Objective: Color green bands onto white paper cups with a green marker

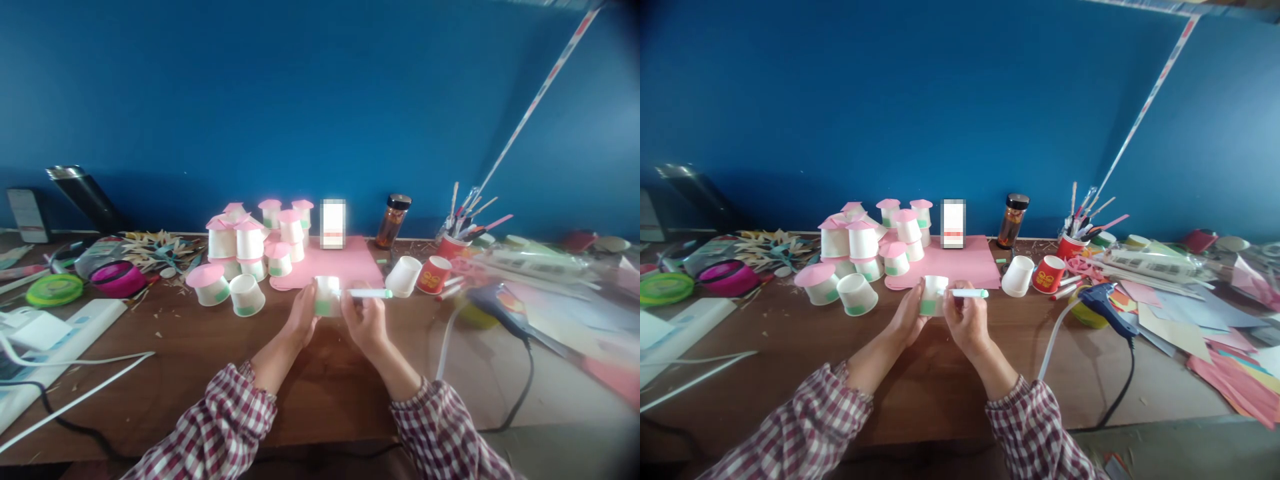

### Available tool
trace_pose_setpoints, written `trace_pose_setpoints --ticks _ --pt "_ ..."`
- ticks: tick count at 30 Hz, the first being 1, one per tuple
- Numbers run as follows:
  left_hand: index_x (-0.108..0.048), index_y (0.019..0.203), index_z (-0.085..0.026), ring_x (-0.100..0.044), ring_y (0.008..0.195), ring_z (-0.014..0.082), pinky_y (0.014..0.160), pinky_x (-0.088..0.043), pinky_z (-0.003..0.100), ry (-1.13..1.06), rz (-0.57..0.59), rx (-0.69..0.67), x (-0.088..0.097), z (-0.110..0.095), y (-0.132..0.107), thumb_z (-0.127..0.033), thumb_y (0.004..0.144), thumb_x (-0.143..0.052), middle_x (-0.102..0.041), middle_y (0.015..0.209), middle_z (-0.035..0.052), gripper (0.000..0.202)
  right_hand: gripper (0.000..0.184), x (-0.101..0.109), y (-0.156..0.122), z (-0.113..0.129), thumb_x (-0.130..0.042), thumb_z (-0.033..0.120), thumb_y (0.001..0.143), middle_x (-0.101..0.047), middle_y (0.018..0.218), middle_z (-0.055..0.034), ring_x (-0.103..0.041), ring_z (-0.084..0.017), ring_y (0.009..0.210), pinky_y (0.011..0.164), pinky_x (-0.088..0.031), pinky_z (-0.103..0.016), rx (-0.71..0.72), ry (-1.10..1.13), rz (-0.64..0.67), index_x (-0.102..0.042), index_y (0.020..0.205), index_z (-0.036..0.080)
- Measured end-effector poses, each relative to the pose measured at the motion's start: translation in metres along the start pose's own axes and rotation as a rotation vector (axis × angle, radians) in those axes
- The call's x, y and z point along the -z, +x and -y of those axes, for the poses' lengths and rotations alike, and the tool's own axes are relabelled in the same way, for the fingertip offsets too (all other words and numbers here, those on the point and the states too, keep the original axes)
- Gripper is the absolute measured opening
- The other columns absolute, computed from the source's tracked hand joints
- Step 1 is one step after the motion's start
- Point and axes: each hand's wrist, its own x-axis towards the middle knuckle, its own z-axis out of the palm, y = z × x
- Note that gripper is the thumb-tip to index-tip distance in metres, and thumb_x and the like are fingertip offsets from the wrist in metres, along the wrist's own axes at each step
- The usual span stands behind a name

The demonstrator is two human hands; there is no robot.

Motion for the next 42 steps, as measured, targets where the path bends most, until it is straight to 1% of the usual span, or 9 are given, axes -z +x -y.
trace_pose_setpoints --ticks 5,10,13,21,27,31,34,38,42 --pt "-0.057 0.087 -0.019 -0.059 0.081 0.0190 0.073 -0.047 0.032 0.006 -0.002 0.002 0.0001 -0.0003 -0.0005 -0.057 0.076 -0.058 -0.060 0.078 0.0043 0.040 0.017 0.0001 -0.0003 0.0005 -0.050 0.030 0.088 -0.058 0.059 0.0018 -0.051 -0.010 0.046 0.051 -0.045 -0.020 -0.001 -0.002 0.005 -0.061 0.084 0.017" --pt "-0.058 0.083 -0.020 -0.053 0.069 0.0148 0.066 -0.045 0.029 -0.024 -0.034 -0.003 0.0002 0.0002 0.0004 -0.055 0.074 -0.062 -0.056 0.073 0.0017 0.037 0.017 0.0007 0.0000 0.0024 -0.049 0.029 0.089 -0.057 0.058 0.0020 -0.051 -0.010 0.045 0.050 -0.044 -0.020 0.011 0.005 0.015 -0.059 0.083 0.017" --pt "-0.058 0.081 -0.020 -0.051 0.065 0.0129 0.063 -0.043 0.027 -0.032 -0.059 0.003 -0.0002 -0.0002 0.0000 -0.055 0.072 -0.064 -0.054 0.071 0.0000 0.037 0.017 0.0009 0.0002 0.0034 -0.048 0.029 0.089 -0.057 0.058 0.0020 -0.051 -0.010 0.045 0.048 -0.043 -0.019 0.016 0.004 0.023 -0.059 0.082 0.017" --pt "-0.058 0.083 -0.020 -0.051 0.067 0.0121 0.064 -0.043 0.025 -0.016 -0.069 0.009 -0.0002 -0.0010 -0.0007 -0.057 0.073 -0.062 -0.056 0.074 0.0001 0.039 0.016 0.0008 0.0000 0.0039 -0.049 0.028 0.088 -0.058 0.058 0.0015 -0.052 -0.010 0.045 0.049 -0.044 -0.020 0.018 0.022 0.029 -0.058 0.080 0.018" --pt "-0.059 0.087 -0.018 -0.052 0.070 0.0116 0.067 -0.043 0.024 -0.025 -0.058 0.018 0.0000 0.0006 -0.0002 -0.056 0.073 -0.063 -0.058 0.078 0.0002 0.041 0.015 -0.0004 -0.0007 0.0010 -0.051 0.029 0.088 -0.059 0.061 0.0006 -0.054 -0.011 0.048 0.049 -0.045 -0.021 -0.053 0.049 -0.021 -0.059 0.083 0.017" --pt "-0.059 0.084 -0.018 -0.051 0.069 0.0115 0.068 -0.043 0.025 -0.028 -0.051 0.004 0.0002 0.0008 -0.0013 -0.057 0.071 -0.064 -0.056 0.075 -0.0010 0.041 0.014 -0.0006 0.0000 0.0025 -0.051 0.028 0.088 -0.060 0.064 0.0004 -0.055 -0.011 0.052 0.052 -0.046 -0.020 -0.017 0.043 -0.025 -0.059 0.084 0.017" --pt "-0.060 0.083 -0.018 -0.051 0.068 0.0116 0.067 -0.043 0.025 -0.038 -0.050 -0.004 0.0001 0.0006 -0.0018 -0.055 0.071 -0.065 -0.056 0.074 -0.0001 0.040 0.014 -0.0008 0.0002 0.0035 -0.051 0.027 0.088 -0.060 0.066 0.0004 -0.055 -0.010 0.052 0.053 -0.046 -0.020 0.005 0.042 -0.037 -0.059 0.084 0.017" --pt "-0.061 0.083 -0.018 -0.051 0.069 0.0125 0.063 -0.044 0.024 -0.043 -0.047 0.001 0.0004 0.0011 -0.0004 -0.054 0.073 -0.064 -0.056 0.076 0.0019 0.037 0.013 -0.0010 0.0000 0.0029 -0.051 0.027 0.089 -0.060 0.066 0.0005 -0.055 -0.010 0.052 0.052 -0.046 -0.020 0.006 0.056 -0.048 -0.059 0.086 0.017" --pt "-0.061 0.083 -0.018 -0.052 0.068 0.0118 0.062 -0.045 0.023 -0.053 -0.070 0.014 0.0011 0.0024 0.0015 -0.053 0.073 -0.064 -0.057 0.075 0.0011 0.037 0.013 -0.0009 -0.0002 0.0016 -0.051 0.027 0.088 -0.060 0.066 0.0005 -0.055 -0.011 0.052 0.051 -0.046 -0.020 -0.005 0.054 -0.053 -0.060 0.085 0.017"
